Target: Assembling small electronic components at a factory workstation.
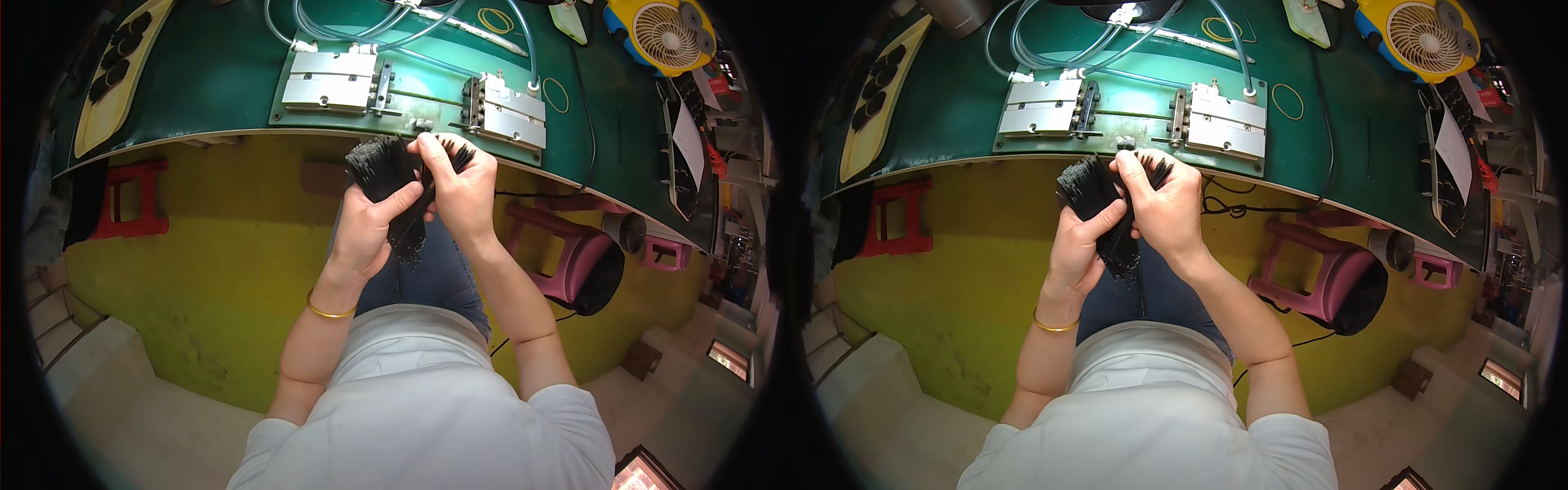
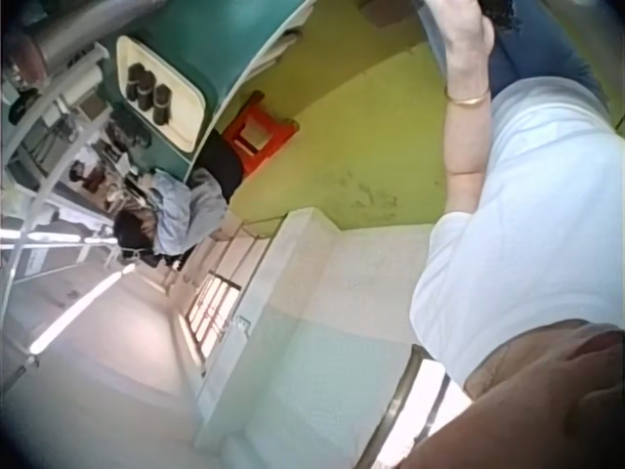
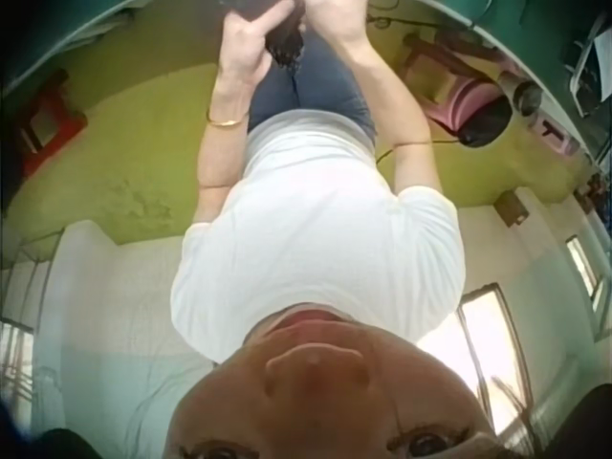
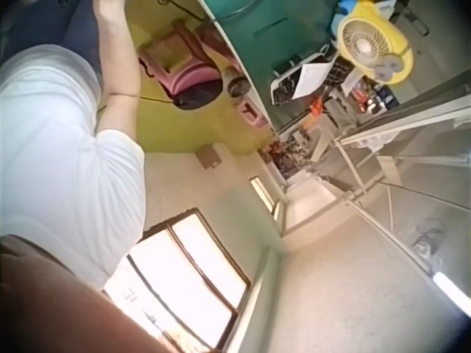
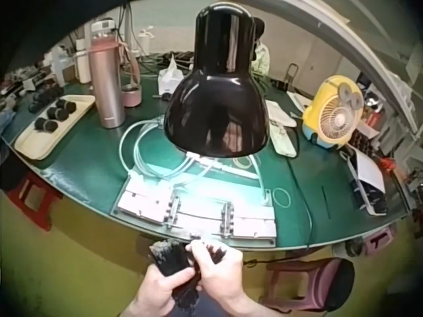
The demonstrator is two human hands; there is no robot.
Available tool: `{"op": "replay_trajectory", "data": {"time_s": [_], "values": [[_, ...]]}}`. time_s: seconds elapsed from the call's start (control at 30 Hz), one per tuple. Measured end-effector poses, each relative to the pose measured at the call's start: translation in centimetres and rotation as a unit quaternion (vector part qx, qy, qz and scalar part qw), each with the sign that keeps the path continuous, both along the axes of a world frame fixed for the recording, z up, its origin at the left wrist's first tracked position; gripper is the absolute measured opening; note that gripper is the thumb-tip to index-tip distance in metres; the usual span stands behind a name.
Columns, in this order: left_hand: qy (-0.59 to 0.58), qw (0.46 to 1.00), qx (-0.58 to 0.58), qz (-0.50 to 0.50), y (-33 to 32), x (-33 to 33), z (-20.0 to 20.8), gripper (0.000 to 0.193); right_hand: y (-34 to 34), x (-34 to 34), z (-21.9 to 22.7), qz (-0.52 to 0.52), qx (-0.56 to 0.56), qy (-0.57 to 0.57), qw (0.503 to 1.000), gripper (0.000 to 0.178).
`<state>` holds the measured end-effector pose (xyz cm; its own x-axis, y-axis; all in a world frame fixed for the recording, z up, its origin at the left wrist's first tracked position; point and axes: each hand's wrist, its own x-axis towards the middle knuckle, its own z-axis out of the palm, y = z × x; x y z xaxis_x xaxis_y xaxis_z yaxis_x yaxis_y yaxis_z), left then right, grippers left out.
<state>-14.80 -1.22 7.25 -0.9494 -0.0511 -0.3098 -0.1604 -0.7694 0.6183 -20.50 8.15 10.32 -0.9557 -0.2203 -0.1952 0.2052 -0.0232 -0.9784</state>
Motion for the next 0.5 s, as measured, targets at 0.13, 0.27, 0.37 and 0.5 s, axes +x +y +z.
{"op": "replay_trajectory", "data": {"time_s": [0.13, 0.27, 0.37, 0.5], "values": [[-0.007, 1.000, 0.002, 0.000, -0.02, -0.10, -0.07, 0.017, -0.25, -0.11, -0.04, -0.013, 0.013, -0.011, 1.000, 0.022], [-0.010, 1.000, 0.011, 0.000, -0.03, -0.25, -0.05, 0.017, -0.28, -0.29, -0.08, -0.024, 0.003, -0.017, 1.000, 0.021], [-0.011, 1.000, 0.017, -0.001, -0.02, -0.31, 0.03, 0.018, -0.27, -0.34, -0.04, -0.025, -0.003, -0.026, 0.999, 0.021], [-0.003, 1.000, 0.021, 0.000, -0.04, -0.39, 0.03, 0.018, -0.27, -0.45, -0.07, -0.025, -0.003, -0.027, 0.999, 0.021]]}}
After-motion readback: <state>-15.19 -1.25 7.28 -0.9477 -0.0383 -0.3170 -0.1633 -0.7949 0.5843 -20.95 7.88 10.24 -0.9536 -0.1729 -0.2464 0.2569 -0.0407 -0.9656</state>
